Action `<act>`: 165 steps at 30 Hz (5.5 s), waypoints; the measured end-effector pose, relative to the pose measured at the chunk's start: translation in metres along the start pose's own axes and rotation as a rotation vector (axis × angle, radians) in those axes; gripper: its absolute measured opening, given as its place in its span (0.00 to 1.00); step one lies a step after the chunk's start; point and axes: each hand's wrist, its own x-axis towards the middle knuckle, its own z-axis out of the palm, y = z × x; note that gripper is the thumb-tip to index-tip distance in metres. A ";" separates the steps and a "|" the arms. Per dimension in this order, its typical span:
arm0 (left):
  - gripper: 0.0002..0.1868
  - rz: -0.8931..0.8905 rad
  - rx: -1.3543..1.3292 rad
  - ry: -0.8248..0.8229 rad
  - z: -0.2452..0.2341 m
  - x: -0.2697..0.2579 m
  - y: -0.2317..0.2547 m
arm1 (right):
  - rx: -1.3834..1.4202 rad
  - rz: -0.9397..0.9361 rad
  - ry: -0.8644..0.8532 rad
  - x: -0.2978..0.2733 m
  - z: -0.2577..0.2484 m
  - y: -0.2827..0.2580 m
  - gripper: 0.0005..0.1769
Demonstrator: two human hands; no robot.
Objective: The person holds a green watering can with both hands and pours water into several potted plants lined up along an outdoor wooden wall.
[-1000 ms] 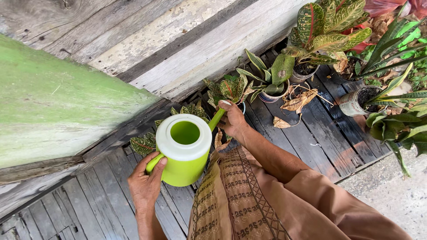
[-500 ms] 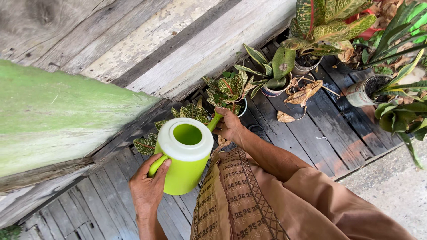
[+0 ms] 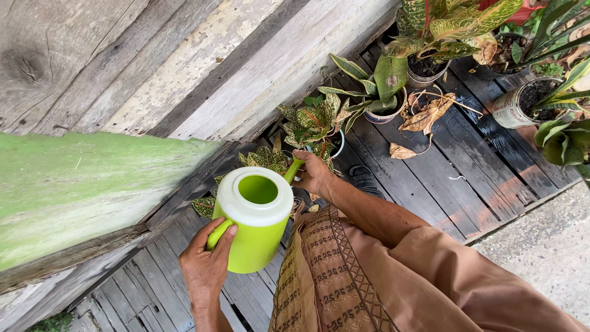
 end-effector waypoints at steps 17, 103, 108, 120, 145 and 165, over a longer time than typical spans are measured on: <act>0.19 -0.074 -0.255 0.027 -0.005 -0.001 -0.044 | -0.107 -0.189 0.044 -0.051 0.020 -0.010 0.30; 0.16 -0.045 -0.664 0.107 0.109 -0.125 -0.027 | -0.240 -0.505 0.057 -0.162 -0.091 -0.082 0.27; 0.17 -0.036 -0.612 0.069 0.118 -0.105 0.021 | -0.155 -0.474 0.045 -0.162 -0.091 -0.123 0.30; 0.17 -0.020 -0.408 0.027 0.192 -0.026 0.166 | -0.080 -0.357 0.011 -0.127 -0.108 -0.273 0.28; 0.18 0.055 -0.141 -0.098 0.263 0.073 0.305 | 0.167 -0.228 0.028 -0.082 -0.117 -0.404 0.33; 0.16 0.106 -0.540 -0.252 0.253 0.129 0.181 | 0.170 -0.600 0.200 -0.129 -0.095 -0.367 0.31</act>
